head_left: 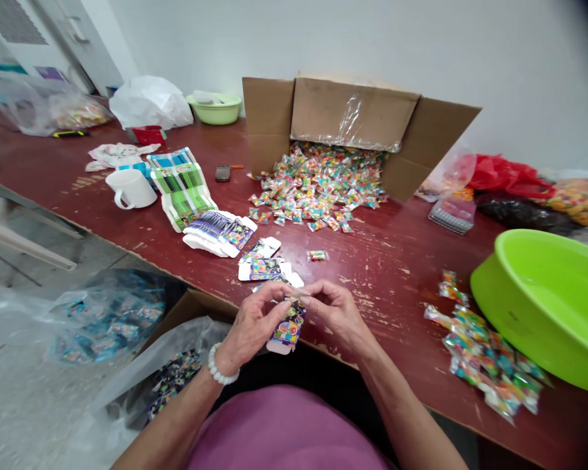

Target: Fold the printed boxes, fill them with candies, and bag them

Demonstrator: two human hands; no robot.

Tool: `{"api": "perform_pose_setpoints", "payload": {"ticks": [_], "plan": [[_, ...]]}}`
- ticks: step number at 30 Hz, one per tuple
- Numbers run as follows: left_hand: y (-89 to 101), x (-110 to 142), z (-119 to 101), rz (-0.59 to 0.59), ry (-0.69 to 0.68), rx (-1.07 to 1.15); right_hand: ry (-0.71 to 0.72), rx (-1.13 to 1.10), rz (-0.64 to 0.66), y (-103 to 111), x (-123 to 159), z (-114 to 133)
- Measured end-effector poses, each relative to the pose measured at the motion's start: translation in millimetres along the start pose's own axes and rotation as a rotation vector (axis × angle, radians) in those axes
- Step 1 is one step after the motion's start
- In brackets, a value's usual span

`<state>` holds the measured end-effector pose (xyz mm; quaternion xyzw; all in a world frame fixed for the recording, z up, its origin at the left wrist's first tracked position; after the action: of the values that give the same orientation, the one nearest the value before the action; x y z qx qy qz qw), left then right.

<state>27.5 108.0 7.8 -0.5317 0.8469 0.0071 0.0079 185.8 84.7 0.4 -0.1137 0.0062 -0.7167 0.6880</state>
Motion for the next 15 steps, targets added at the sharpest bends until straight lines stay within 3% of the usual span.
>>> {"api": "perform_pose_setpoints", "payload": {"ticks": [3, 5, 8, 11, 15], "plan": [[-2.4, 3, 9, -0.074, 0.125, 0.282, 0.092, 0.041, -0.072, 1, 2, 5], [-14.4, 7, 17, 0.018, 0.268, 0.438, 0.114, 0.040, -0.106, 2, 4, 5], [-31.7, 14, 25, 0.166, 0.440, 0.567, 0.116, 0.143, -0.029, -3, 6, 7], [-32.6, 14, 31, 0.090, 0.462, 0.560, 0.151, 0.259, 0.056, -6, 8, 12], [-32.0, 8, 31, 0.036, 0.391, 0.459, 0.079, 0.221, 0.086, -8, 5, 10]]}}
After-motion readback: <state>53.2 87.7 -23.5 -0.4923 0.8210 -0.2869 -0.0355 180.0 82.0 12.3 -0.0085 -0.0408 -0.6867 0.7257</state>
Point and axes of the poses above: each hand's wrist, its own x-axis away from the middle knuckle, its own y-axis out of the back of the hand, z = x × y, the point moved 6 cm from there along -x, towards the middle knuckle, and after that the axes turned 4 degrees about -y, right-handed, at the moved point
